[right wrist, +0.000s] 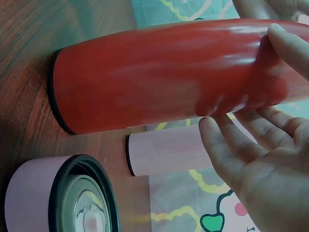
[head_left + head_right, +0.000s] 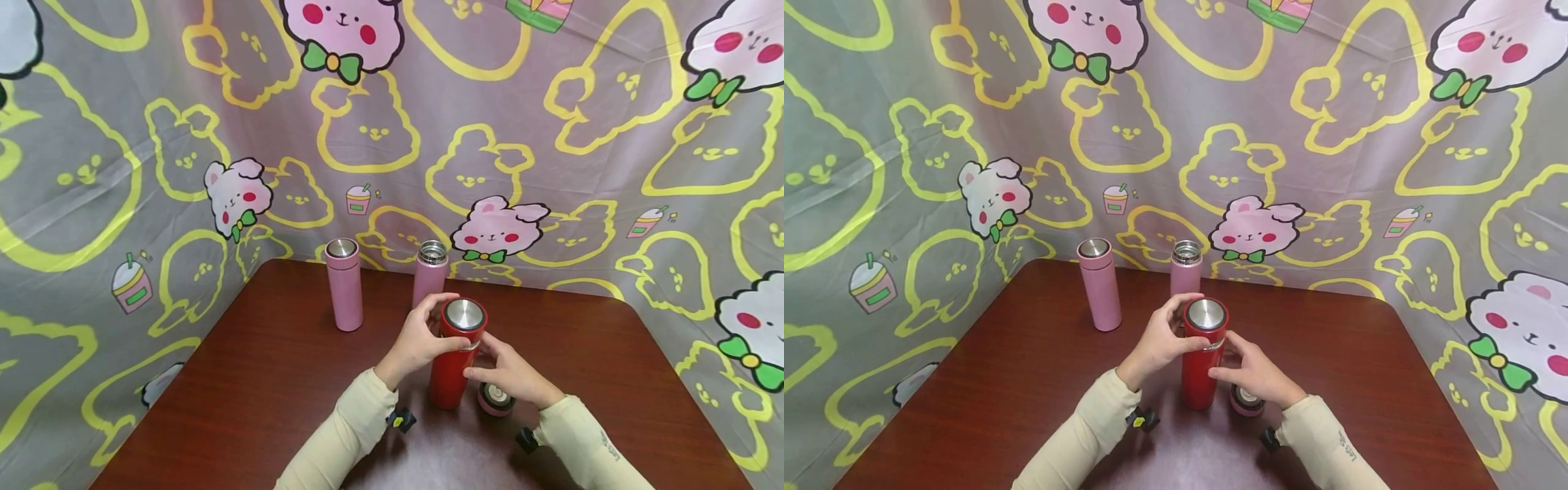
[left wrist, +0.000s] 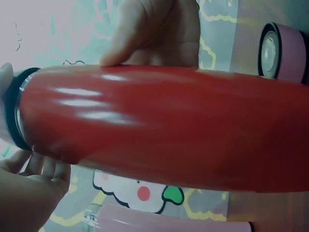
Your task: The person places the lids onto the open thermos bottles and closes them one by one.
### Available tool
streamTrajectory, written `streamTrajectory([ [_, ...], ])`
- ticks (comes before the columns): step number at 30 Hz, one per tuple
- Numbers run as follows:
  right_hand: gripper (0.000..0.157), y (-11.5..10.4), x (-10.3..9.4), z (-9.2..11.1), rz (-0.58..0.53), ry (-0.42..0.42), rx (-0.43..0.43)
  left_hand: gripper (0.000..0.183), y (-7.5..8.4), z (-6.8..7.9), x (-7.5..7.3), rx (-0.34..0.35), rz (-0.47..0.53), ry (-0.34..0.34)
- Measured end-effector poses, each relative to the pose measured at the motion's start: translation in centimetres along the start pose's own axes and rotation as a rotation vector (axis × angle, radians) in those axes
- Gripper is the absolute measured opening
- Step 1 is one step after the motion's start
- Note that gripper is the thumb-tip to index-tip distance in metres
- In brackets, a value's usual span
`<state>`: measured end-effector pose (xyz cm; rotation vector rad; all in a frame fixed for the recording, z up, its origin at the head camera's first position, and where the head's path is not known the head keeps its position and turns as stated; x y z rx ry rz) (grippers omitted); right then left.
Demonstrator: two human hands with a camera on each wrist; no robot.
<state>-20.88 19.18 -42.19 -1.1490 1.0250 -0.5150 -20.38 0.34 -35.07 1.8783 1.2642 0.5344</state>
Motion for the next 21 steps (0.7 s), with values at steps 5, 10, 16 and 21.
streamTrajectory([
  [5,0.064,0.1,0.0,0.0,0.007,0.002,0.009,0.064,-0.6,0.4,-0.3,-0.004,-0.015,-0.05],
  [10,0.067,0.2,0.0,-0.1,0.003,0.003,0.035,0.064,-0.9,0.4,-0.5,0.014,0.077,-0.074],
  [16,0.069,0.1,0.0,0.0,-0.01,0.001,0.071,0.066,-1.6,0.3,-0.7,0.041,0.143,-0.108],
  [21,0.067,0.1,0.0,0.0,-0.015,-0.001,0.073,0.063,-3.0,0.2,-0.9,0.044,0.162,-0.143],
])
Point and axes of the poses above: each hand's wrist, its own z-axis away from the middle knuckle, its own x-axis out of the palm, y = z × x, the point moved 3 cm from there along -z, towards the middle knuckle, and after that the axes turned 14 degrees about x, right-handed, at the moved point
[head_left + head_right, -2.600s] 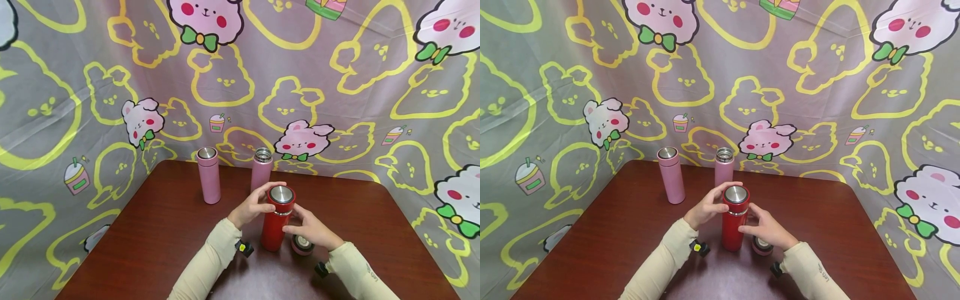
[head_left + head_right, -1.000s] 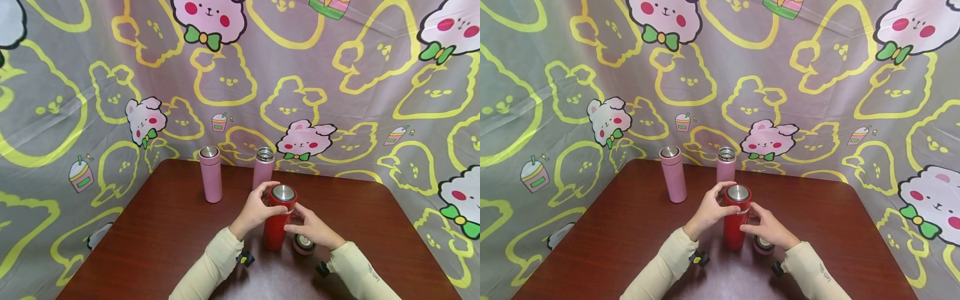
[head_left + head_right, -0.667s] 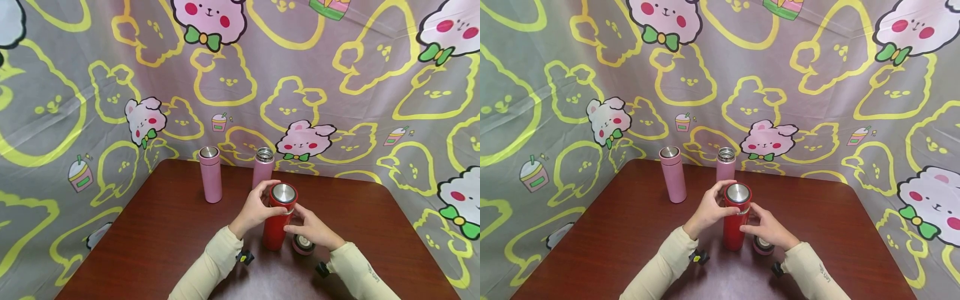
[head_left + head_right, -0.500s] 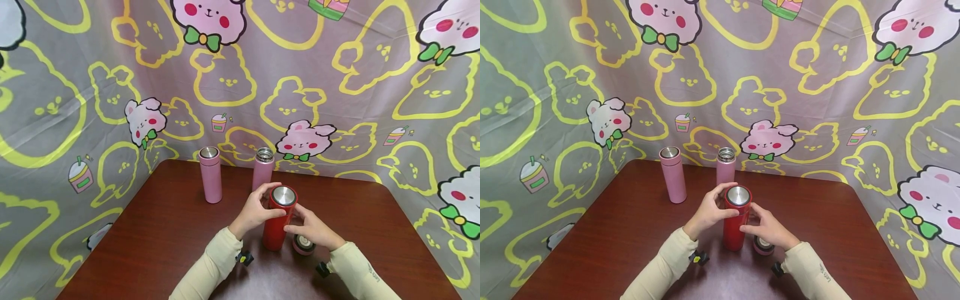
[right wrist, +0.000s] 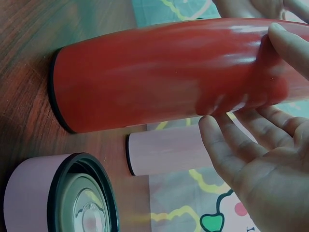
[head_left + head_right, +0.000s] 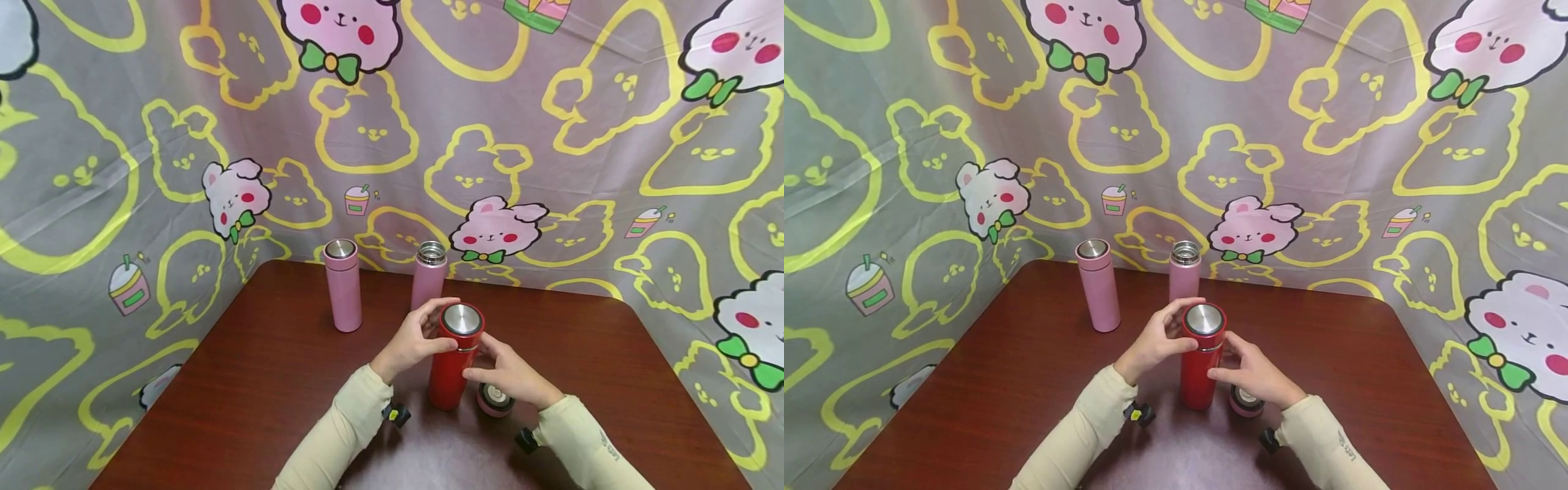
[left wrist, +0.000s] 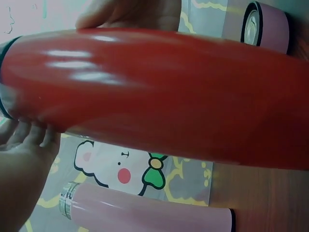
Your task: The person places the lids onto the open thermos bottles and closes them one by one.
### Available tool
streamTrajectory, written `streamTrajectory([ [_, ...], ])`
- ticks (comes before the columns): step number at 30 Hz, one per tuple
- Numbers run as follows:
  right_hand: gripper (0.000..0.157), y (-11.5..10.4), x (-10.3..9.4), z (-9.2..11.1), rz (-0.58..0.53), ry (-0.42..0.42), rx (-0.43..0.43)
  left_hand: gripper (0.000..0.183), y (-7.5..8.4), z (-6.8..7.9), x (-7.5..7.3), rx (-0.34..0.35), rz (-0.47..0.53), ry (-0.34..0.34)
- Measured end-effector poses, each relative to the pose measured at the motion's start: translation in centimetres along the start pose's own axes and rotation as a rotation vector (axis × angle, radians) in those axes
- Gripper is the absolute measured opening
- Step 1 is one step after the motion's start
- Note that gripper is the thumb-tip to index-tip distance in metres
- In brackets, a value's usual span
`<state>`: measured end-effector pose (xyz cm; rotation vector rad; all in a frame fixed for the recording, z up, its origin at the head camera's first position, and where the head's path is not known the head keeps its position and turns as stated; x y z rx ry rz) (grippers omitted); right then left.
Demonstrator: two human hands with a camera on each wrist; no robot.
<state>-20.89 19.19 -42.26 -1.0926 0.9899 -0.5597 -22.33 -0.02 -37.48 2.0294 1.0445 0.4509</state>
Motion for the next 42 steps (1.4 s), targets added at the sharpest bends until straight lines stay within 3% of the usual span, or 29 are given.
streamTrajectory([
  [8,0.066,0.2,-0.1,0.0,0.014,0.008,0.014,0.059,-2.2,-0.2,-0.6,0.023,0.065,-0.08],
  [15,0.065,0.3,-0.2,-0.1,0.038,0.018,0.007,0.059,-2.6,-0.8,-0.4,0.067,0.143,-0.142],
  [24,0.066,0.4,-0.2,-0.2,0.045,0.011,0.016,0.066,-3.0,-1.4,0.0,0.057,0.312,-0.193],
  [32,0.065,0.3,-0.1,-0.2,0.054,0.019,0.004,0.068,-3.0,-1.3,-0.1,0.053,0.319,-0.222],
  [36,0.065,0.3,-0.1,-0.1,0.045,0.015,-0.009,0.071,-2.8,-1.2,-0.1,0.03,0.272,-0.227],
  [39,0.065,0.2,0.0,-0.1,0.035,0.012,-0.019,0.084,-2.7,-1.1,0.0,-0.013,0.19,-0.189],
  [42,0.065,0.2,-0.1,-0.1,0.031,0.011,-0.03,0.082,-2.5,-1.0,0.2,-0.048,0.142,-0.139],
])
Point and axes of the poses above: each hand's wrist, its own z-axis away from the middle knuckle, its own x-axis out of the palm, y = z × x, the point moved 3 cm from there along -z, towards the middle knuckle, and after that the axes turned 14 degrees about x, right-handed, at the moved point
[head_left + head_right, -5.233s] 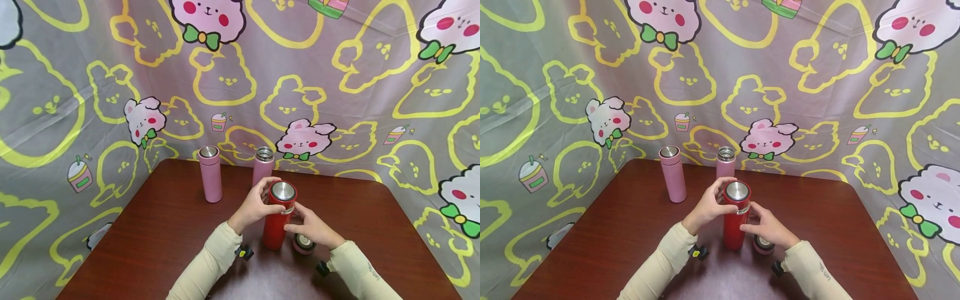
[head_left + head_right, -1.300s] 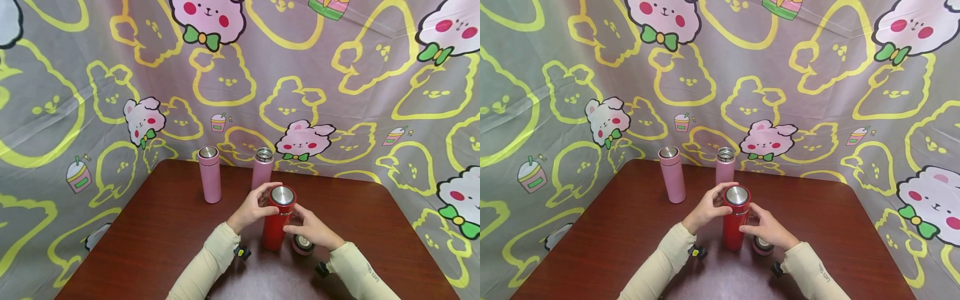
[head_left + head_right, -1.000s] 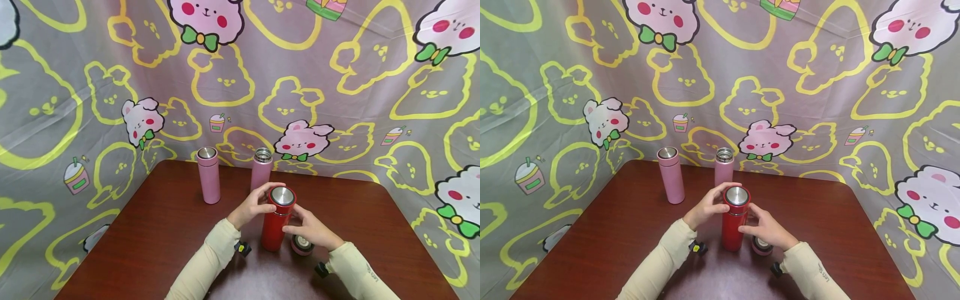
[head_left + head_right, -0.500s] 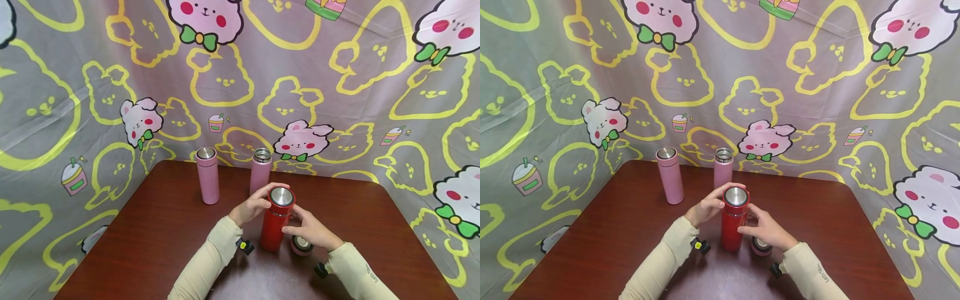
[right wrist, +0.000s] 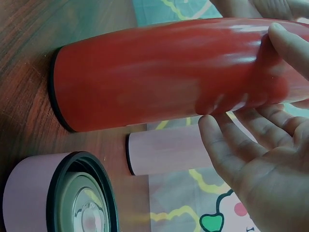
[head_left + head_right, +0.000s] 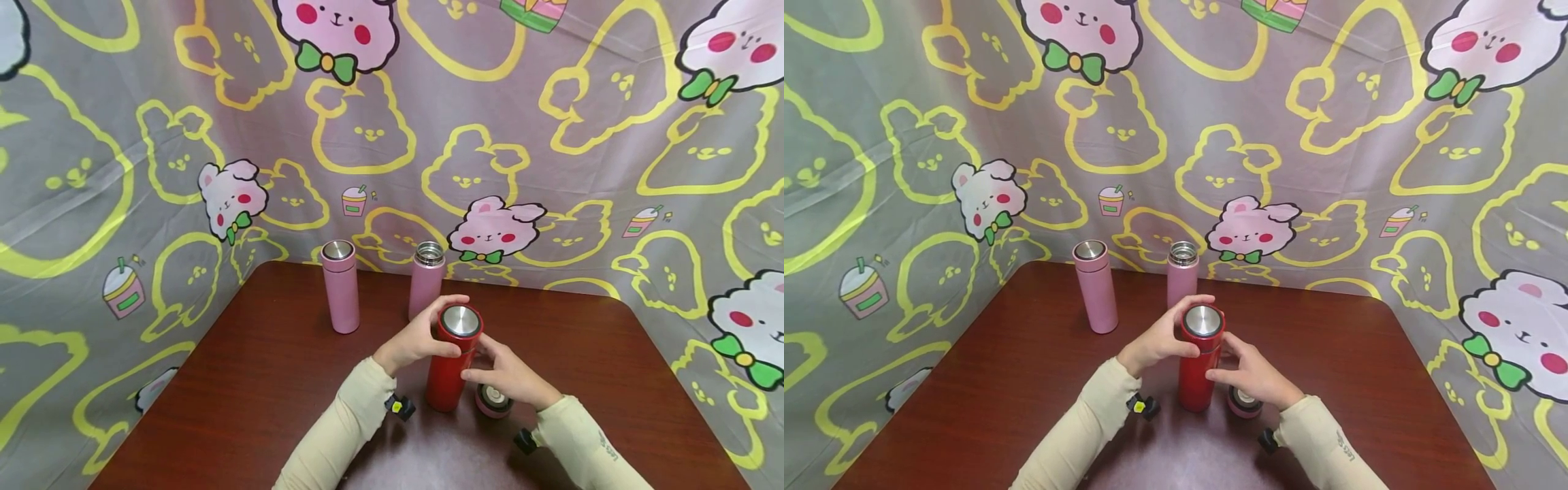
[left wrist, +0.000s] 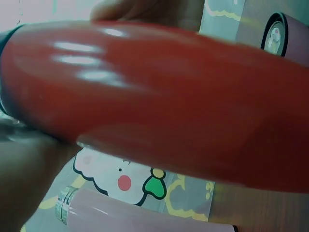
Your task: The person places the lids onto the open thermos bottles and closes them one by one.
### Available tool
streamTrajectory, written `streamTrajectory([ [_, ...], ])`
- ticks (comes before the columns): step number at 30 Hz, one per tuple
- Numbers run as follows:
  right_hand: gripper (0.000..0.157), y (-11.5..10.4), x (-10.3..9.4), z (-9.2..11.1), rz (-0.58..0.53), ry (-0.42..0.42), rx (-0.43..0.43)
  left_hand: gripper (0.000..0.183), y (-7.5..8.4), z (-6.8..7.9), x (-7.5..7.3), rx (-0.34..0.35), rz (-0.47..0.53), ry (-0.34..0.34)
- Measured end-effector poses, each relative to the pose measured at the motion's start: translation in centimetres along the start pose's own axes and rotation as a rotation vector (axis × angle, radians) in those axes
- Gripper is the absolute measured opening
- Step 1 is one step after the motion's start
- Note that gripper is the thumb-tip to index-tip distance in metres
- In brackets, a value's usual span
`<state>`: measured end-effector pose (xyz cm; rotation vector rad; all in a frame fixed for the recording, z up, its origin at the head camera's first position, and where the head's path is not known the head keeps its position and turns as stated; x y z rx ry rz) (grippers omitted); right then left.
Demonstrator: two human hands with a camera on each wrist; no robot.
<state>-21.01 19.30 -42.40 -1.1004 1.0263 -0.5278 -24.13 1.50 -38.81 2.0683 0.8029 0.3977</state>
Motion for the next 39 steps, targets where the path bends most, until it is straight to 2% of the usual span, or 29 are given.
streamTrajectory([
  [6,0.064,0.0,0.0,0.0,-0.004,-0.004,-0.032,0.068,0.1,0.3,0.4,0.009,-0.017,0.086],
  [12,0.063,0.0,0.0,0.1,0.008,0.006,-0.044,0.067,0.0,0.7,0.7,-0.016,-0.076,0.185],
  [23,0.065,0.1,-0.1,0.1,0.012,0.021,-0.025,0.063,0.3,0.9,0.9,-0.042,-0.058,0.25],
  [29,0.064,0.0,0.0,0.2,0.006,0.008,-0.028,0.069,-0.2,1.0,0.4,-0.032,-0.024,0.205],
  [33,0.063,0.1,0.0,0.1,-0.004,0.003,-0.03,0.073,-0.7,0.9,0.0,0.012,0.024,0.135],
  [39,0.062,0.1,0.0,0.0,-0.001,0.01,-0.013,0.069,-1.2,0.6,-0.3,0.078,0.155,0.041],
])
Point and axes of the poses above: each hand's wrist, its own z-axis away from the middle knuckle, its own x-axis out of the palm, y = z × x, the point moved 3 cm from there along -z, towards the middle knuckle, and after that the axes turned 14 degrees about x, right-handed, at the moved point
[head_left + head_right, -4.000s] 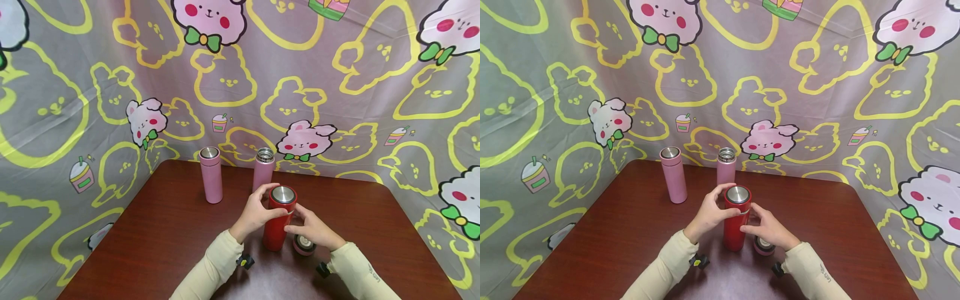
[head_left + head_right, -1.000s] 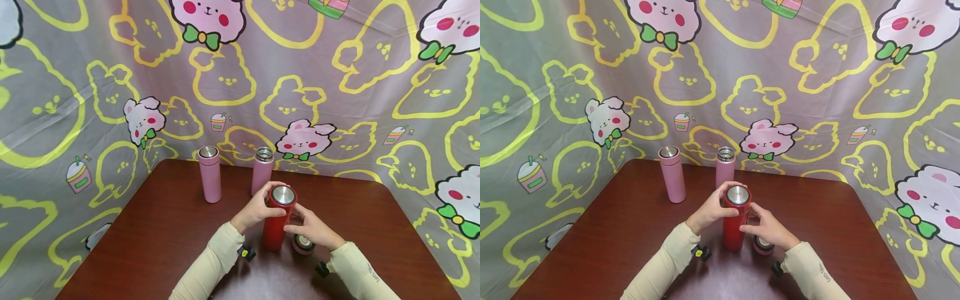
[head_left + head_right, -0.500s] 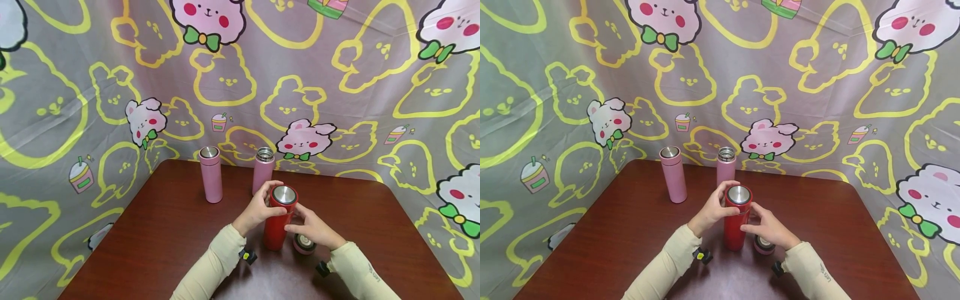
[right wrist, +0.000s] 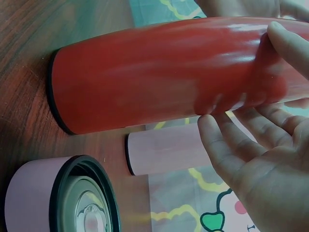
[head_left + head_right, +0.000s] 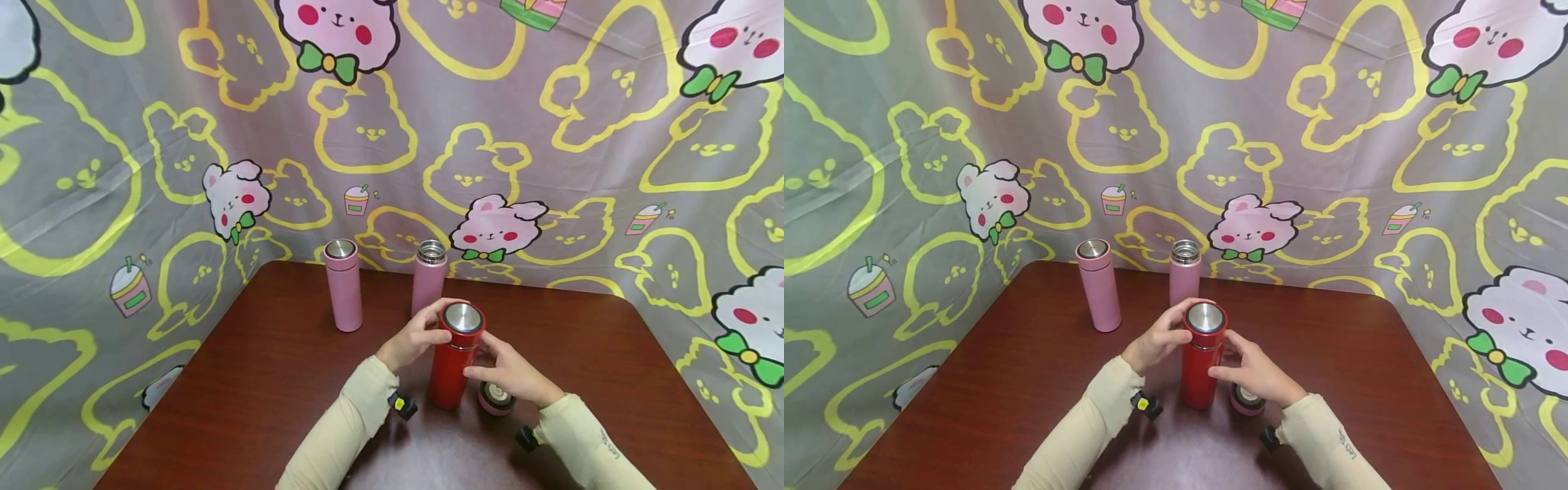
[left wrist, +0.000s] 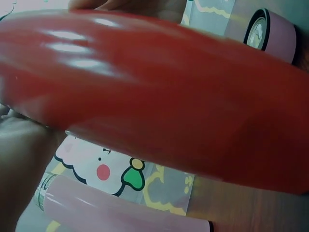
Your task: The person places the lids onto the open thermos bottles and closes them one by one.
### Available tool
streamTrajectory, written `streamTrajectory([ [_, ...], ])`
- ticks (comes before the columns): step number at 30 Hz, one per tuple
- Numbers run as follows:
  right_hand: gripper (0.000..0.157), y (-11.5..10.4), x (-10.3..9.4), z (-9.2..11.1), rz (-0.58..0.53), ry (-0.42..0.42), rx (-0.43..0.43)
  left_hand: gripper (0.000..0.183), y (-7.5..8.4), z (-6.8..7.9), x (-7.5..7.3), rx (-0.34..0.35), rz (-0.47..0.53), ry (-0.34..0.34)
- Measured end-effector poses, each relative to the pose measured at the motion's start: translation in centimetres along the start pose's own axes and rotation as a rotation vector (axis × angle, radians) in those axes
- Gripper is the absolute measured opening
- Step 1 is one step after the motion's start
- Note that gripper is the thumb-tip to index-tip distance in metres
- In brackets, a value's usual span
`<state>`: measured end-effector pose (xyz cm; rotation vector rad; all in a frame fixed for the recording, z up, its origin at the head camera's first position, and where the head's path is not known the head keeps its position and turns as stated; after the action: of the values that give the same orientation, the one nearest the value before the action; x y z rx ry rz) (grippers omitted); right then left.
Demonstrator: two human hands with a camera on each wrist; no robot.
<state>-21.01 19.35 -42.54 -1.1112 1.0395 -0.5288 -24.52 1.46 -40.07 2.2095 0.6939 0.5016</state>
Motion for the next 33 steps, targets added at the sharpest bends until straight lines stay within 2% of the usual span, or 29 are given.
streamTrajectory([
  [3,0.063,0.0,0.1,-0.1,-0.002,-0.004,-0.004,0.067,-0.1,-0.1,-0.1,0.0,0.044,-0.022],
  [10,0.064,0.0,0.2,-0.1,-0.004,-0.009,0.001,0.067,0.0,-0.1,-0.1,0.018,0.065,-0.053],
  [17,0.064,0.0,0.2,-0.1,0.003,-0.007,0.001,0.075,0.0,0.0,-0.5,0.034,0.098,-0.065],
  [22,0.062,0.0,0.2,-0.1,0.004,-0.008,-0.008,0.077,0.9,0.4,-0.6,0.05,0.011,-0.017],
  [29,0.061,0.0,0.3,0.1,0.007,0.018,0.013,0.072,2.9,1.2,-0.2,0.024,-0.17,0.13],
  [33,0.06,-0.1,0.3,0.1,0.005,0.018,-0.005,0.064,3.6,1.4,0.1,0.025,-0.262,0.153],
])
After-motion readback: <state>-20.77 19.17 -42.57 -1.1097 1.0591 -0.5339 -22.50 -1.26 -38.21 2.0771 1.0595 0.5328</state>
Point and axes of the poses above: each hand's wrist, its own z-axis away from the middle knuckle, its own x-axis out of the palm, y = z × x, the point moved 3 cm from there along -z, towards the middle knuckle, and after that the axes turned 14 degrees about x, right-handed, at the moved point
